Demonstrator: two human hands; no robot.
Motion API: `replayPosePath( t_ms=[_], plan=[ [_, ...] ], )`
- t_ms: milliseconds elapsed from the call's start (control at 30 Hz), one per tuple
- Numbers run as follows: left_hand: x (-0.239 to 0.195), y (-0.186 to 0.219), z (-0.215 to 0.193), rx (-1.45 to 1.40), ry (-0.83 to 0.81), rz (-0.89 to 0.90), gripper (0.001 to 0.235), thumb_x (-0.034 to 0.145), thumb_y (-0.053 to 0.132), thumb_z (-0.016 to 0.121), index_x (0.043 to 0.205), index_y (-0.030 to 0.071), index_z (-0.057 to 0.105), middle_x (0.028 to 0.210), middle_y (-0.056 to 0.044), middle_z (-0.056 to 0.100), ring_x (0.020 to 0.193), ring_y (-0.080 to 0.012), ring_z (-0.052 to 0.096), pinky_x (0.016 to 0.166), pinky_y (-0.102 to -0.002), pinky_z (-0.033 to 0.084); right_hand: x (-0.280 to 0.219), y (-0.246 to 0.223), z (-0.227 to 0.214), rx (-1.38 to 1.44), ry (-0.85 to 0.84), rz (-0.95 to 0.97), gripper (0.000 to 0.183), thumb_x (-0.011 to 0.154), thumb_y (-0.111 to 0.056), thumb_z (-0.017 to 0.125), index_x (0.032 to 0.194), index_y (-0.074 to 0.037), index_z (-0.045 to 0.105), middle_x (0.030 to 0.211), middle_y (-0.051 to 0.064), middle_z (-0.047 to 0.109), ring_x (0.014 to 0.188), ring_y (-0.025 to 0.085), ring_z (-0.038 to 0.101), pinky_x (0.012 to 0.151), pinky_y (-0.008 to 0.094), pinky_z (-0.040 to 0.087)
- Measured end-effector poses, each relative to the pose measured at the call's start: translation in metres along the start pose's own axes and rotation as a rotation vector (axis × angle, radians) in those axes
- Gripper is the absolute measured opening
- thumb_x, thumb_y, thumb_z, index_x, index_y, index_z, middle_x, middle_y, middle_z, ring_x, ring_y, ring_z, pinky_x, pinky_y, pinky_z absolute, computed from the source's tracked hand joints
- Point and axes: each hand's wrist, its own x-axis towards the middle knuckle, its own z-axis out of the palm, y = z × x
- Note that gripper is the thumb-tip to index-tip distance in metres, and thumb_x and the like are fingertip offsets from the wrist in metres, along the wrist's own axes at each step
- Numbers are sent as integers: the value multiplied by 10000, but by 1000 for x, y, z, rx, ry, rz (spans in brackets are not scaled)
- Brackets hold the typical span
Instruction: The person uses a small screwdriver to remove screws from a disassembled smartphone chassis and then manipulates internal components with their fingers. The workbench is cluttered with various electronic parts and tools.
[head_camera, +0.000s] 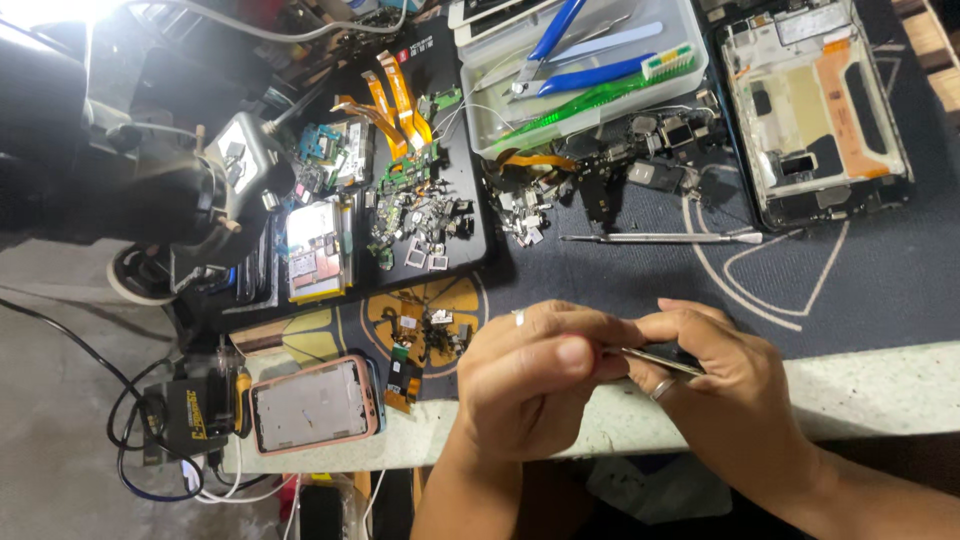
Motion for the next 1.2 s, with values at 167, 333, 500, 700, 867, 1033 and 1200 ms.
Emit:
replayPosePath(
  t_ms=[167,333,500,700,867,1033,1200],
  plan=[
    [-3,0,0,23,10,-15,429,1007,-31,733,1315,123,478,1032,-209,726,844,-295,782,689,-334,648,3,-1,1,-58,10,-87,261,764,-87,794,1007,-72,699,989,52,756,1028,276,724,961,387,549],
    [-3,-3,3,101,76,-18,526,946,54,823,1318,133,458,953,-190,726,767,-257,759,649,-311,616,7,-2,1,-56,3,-158,240,780,-125,807,986,-86,691,957,39,752,957,247,728,1019,409,527],
    [-2,-8,3,-15,99,24,589,989,106,763,1455,173,410,1049,-202,687,916,-336,741,840,-455,638,7,-6,2,85,-6,-125,227,802,-132,819,987,-109,690,951,18,771,909,193,744,881,345,566],
    [-4,-5,0,128,51,36,553,905,14,836,1317,167,500,973,-178,734,851,-297,722,816,-443,598,10,-11,1,-19,25,-94,251,739,-126,835,947,-85,700,930,45,752,929,225,724,820,329,559],
    [-4,-5,-2,156,79,40,595,837,75,889,1304,163,530,951,-143,706,800,-264,653,724,-368,525,10,-16,0,-23,5,-21,196,782,-85,804,957,-82,714,922,51,753,873,207,734,741,310,565],
    [-4,-2,-3,170,92,33,608,861,58,885,1336,170,522,985,-145,695,799,-262,653,709,-350,547,11,-18,0,18,11,19,203,780,-71,795,968,-73,718,933,59,748,846,187,744,710,295,576],
    [0,-5,-1,162,124,65,634,832,55,888,1333,163,516,1005,-152,688,816,-235,633,754,-369,507,12,-16,2,-70,22,-8,189,775,-92,817,934,-71,717,907,53,754,836,168,735,700,301,566]
  ],
)
